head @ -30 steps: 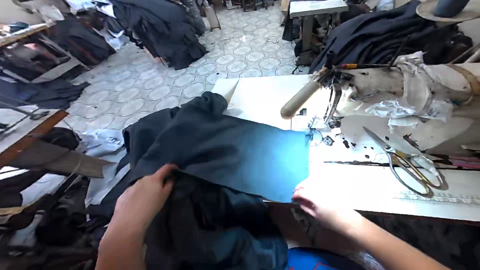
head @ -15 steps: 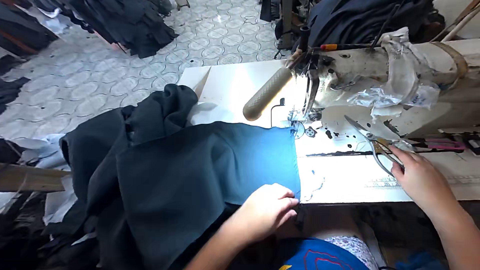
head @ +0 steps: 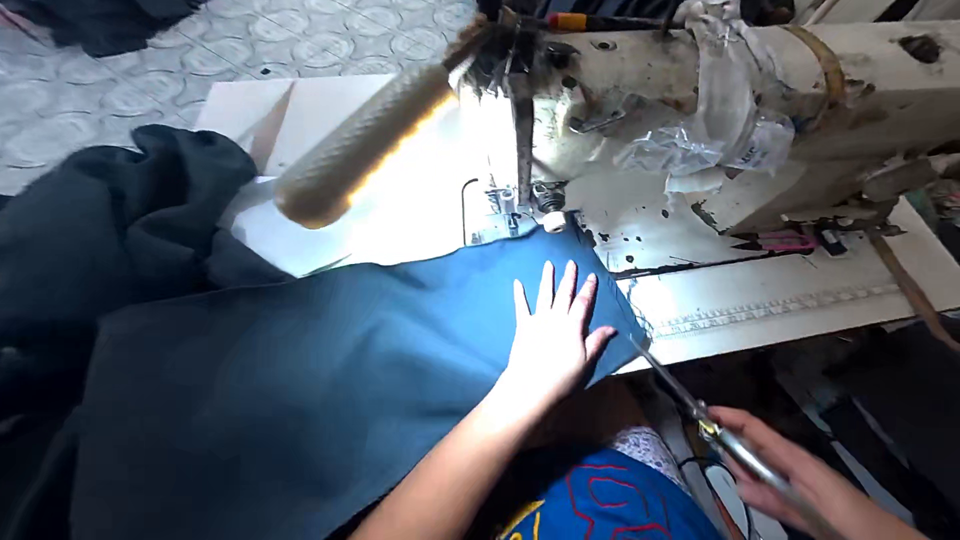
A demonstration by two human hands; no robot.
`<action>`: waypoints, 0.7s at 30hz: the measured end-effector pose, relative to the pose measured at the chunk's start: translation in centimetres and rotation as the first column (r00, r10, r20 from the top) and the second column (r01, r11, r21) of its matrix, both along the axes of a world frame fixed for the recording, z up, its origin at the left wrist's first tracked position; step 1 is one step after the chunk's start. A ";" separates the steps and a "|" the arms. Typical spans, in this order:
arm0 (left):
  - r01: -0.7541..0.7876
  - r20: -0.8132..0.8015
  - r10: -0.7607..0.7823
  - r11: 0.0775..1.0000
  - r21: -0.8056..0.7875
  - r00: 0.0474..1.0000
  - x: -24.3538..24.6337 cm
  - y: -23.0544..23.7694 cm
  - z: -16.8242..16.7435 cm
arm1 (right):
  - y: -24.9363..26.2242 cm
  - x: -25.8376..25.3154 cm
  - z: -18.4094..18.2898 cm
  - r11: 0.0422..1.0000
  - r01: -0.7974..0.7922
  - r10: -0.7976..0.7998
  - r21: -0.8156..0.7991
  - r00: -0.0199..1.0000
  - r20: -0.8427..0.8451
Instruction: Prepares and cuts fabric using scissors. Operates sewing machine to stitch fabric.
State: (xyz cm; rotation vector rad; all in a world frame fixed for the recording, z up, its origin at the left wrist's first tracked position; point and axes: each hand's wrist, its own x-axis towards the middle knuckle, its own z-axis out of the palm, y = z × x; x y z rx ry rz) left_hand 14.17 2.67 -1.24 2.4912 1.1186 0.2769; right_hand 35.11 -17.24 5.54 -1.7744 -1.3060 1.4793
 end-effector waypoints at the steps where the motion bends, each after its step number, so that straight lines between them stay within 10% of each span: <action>1: -0.015 -0.009 0.015 1.000 -0.011 1.000 0.5 0.2 -0.1 | -0.8 -0.1 -0.1 0.998 -0.026 0.025 -0.051 0.999 -0.023; 13: -0.053 -0.088 0.048 0.997 -0.063 0.995 1.0 0.3 0.2 | -0.5 -1.4 -2.9 0.948 0.266 -0.290 -0.176 0.948 -0.131; 21: -0.055 -0.051 0.054 0.998 -0.019 0.997 1.4 0.3 -0.3 | -1.3 -0.9 -3.0 0.955 0.174 -0.227 -0.242 0.950 -0.213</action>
